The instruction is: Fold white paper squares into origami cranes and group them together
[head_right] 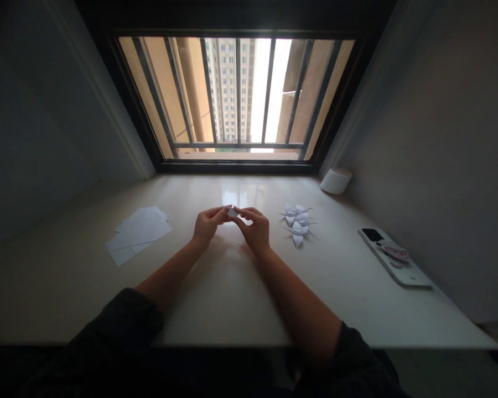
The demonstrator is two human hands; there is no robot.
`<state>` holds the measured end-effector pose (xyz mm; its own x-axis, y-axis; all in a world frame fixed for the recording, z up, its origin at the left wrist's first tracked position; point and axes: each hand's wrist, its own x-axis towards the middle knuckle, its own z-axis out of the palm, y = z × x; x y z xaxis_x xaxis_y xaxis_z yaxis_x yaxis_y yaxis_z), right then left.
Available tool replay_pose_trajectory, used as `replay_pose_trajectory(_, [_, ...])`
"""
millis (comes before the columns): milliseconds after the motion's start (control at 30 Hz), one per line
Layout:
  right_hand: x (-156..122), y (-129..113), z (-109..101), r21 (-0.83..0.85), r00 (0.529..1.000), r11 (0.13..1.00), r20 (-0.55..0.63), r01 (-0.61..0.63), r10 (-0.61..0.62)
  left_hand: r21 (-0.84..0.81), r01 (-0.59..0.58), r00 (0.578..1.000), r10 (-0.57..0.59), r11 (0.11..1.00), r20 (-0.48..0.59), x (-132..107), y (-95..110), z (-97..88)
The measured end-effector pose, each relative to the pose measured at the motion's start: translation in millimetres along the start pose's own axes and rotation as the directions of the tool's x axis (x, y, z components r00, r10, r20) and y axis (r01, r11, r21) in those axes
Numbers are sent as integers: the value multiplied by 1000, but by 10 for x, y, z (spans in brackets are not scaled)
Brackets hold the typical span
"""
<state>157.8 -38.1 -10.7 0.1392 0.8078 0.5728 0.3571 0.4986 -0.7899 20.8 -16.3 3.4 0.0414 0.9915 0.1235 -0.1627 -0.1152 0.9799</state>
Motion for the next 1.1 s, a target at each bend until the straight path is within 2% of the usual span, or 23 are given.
replay_pose_trajectory(233, [0, -22, -5, -61, 1000, 998, -21, 14, -16, 39, 38, 999, -38, 999, -13, -8, 27, -6])
replay_pose_trajectory(533, [9, -62, -6, -100, 999, 994, -11, 40, -42, 17, -74, 997, 74, 997, 37, -7, 5, 9])
replay_pose_trajectory(800, [27, -6, 18, -109, 997, 991, 27, 78, -76, 152, -156, 988, 153, 976, 30, -17, -19, 9])
replay_pose_trajectory(1100, [16, -36, 15, -134, 997, 988, -15, 78, -81, 133, -100, 995, 97, 986, 26, -51, 31, 39])
